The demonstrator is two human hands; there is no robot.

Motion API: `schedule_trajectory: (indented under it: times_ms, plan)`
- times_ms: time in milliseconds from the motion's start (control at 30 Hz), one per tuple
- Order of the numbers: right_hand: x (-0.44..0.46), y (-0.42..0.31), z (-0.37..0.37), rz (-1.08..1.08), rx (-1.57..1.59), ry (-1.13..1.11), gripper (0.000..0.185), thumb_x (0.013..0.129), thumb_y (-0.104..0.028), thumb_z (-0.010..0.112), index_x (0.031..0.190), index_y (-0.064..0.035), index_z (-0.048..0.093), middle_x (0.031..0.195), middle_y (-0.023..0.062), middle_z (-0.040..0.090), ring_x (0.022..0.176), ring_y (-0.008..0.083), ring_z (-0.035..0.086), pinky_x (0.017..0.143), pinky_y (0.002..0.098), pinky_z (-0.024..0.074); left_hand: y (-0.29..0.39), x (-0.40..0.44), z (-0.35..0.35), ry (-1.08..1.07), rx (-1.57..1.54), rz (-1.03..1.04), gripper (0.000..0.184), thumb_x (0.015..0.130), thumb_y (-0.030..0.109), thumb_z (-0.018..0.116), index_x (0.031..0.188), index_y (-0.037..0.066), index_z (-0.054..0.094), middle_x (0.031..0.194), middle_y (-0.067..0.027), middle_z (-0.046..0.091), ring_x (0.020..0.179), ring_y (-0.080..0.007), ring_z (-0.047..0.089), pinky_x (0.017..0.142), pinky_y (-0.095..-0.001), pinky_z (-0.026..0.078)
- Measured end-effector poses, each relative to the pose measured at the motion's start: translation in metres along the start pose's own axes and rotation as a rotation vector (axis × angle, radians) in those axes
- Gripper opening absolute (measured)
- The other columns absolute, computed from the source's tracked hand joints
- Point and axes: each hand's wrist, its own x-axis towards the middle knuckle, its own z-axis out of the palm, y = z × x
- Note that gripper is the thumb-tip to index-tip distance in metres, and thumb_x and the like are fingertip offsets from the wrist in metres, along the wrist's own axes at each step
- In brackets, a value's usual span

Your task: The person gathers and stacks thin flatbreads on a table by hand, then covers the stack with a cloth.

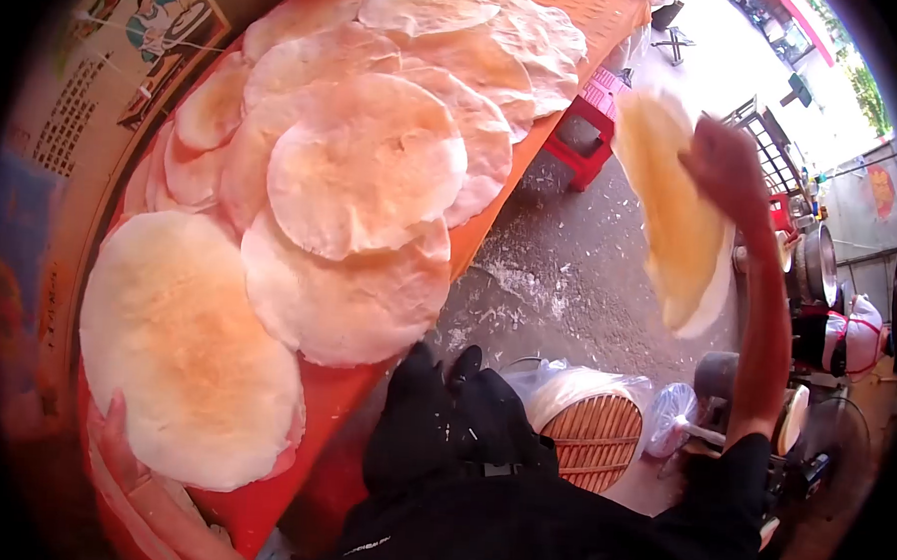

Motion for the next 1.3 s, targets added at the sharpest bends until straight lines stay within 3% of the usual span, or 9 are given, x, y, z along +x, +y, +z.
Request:
schedule_trajectory:
  times_ms: [200, 300, 367, 800, 867, 933, 967, 1133, 1300]
  plan:
    - [0.190, 0.077, -0.011, 0.112, 0.609, 0.165, 0.016, 0.085, -0.015, 0.071, 0.076, -0.0079, 0.059, 0.067, 0.0005, 0.059, 0.056, 0.0106, 0.058, 0.053, 0.0268, 0.0508, 0.031, 0.015, 0.014, 0.130, 0.052, 0.086, 0.040, 0.094, 0.010, 0.055, 0.132, -0.002, 0.050, 0.121, -0.0116, 0.061, 0.105, -0.0206, 0.061, 0.091, -0.0313, 0.048]
    - [0.274, 0.139, 0.041, -0.010, 0.956, 0.383, 0.031, 0.077, -0.008, 0.070, 0.107, 0.0004, 0.064, 0.079, 0.0071, 0.065, 0.065, 0.0126, 0.060, 0.056, 0.0267, 0.0475, 0.039, 0.034, 0.042, 0.157, 0.012, 0.135, 0.040, 0.095, 0.008, 0.054, 0.133, -0.002, 0.049, 0.123, -0.0125, 0.060, 0.106, -0.0211, 0.060, 0.092, -0.0315, 0.048]
    - [0.328, 0.175, 0.104, 0.422, 1.151, 0.352, 0.018, 0.085, -0.020, 0.072, 0.086, -0.0047, 0.063, 0.078, 0.0048, 0.063, 0.064, 0.0135, 0.062, 0.057, 0.0295, 0.0544, 0.049, 0.050, 0.061, 0.158, 0.027, 0.162, 0.041, 0.095, 0.009, 0.054, 0.134, -0.003, 0.048, 0.125, -0.0130, 0.059, 0.109, -0.0214, 0.059, 0.094, -0.0314, 0.046]
    - [0.117, 0.120, 0.267, 0.637, 0.949, -0.290, 0.027, 0.092, -0.023, 0.064, 0.103, 0.0009, 0.062, 0.081, 0.0067, 0.065, 0.063, 0.0130, 0.063, 0.057, 0.0252, 0.0525, 0.117, 0.229, 0.340, 0.130, -0.391, 0.212, 0.051, 0.094, 0.021, 0.056, 0.139, -0.001, 0.043, 0.133, -0.0145, 0.054, 0.116, -0.0289, 0.057, 0.099, -0.0403, 0.046]
    - [0.127, 0.124, 0.258, 0.656, 0.968, -0.360, 0.029, 0.092, -0.022, 0.063, 0.106, 0.0024, 0.061, 0.083, 0.0072, 0.065, 0.066, 0.0137, 0.064, 0.059, 0.0256, 0.0535, 0.131, 0.268, 0.396, -0.057, -0.533, 0.085, 0.047, 0.095, 0.021, 0.054, 0.136, 0.000, 0.046, 0.129, -0.0140, 0.058, 0.110, -0.0290, 0.061, 0.095, -0.0407, 0.050]
    - [0.147, 0.141, 0.256, 0.656, 1.005, -0.344, 0.029, 0.091, -0.021, 0.064, 0.105, 0.0038, 0.062, 0.081, 0.0078, 0.066, 0.064, 0.0134, 0.064, 0.058, 0.0252, 0.0531, 0.122, 0.327, 0.438, -0.703, -0.744, 0.078, 0.039, 0.097, 0.023, 0.049, 0.128, -0.001, 0.054, 0.116, -0.0137, 0.064, 0.102, -0.0275, 0.065, 0.090, -0.0387, 0.054]
    - [0.159, 0.149, 0.257, 0.666, 1.047, -0.318, 0.029, 0.089, -0.020, 0.064, 0.104, 0.0051, 0.064, 0.079, 0.0085, 0.067, 0.063, 0.0132, 0.064, 0.058, 0.0248, 0.0527, 0.125, 0.341, 0.485, -0.248, -0.663, 0.128, 0.033, 0.096, 0.020, 0.049, 0.117, -0.002, 0.060, 0.105, -0.0135, 0.067, 0.094, -0.0273, 0.067, 0.082, -0.0390, 0.057]
    - [0.215, 0.198, 0.265, 0.678, 1.181, -0.313, 0.028, 0.090, -0.019, 0.063, 0.108, 0.0039, 0.062, 0.083, 0.0077, 0.066, 0.068, 0.0124, 0.063, 0.062, 0.0243, 0.0529, 0.040, 0.409, 0.649, -0.290, -0.835, -0.163, 0.036, 0.090, 0.012, 0.060, 0.122, -0.003, 0.052, 0.108, -0.0146, 0.065, 0.092, -0.0245, 0.067, 0.081, -0.0409, 0.057]
    - [0.225, 0.204, 0.279, 0.554, 1.087, -0.465, 0.026, 0.090, -0.018, 0.065, 0.105, 0.0036, 0.064, 0.085, 0.0072, 0.068, 0.072, 0.0133, 0.063, 0.066, 0.0257, 0.0527, -0.038, 0.298, 0.614, 0.068, -0.034, 0.001, 0.046, 0.088, 0.015, 0.066, 0.125, -0.008, 0.050, 0.110, -0.0150, 0.062, 0.094, -0.0212, 0.065, 0.079, -0.0316, 0.055]
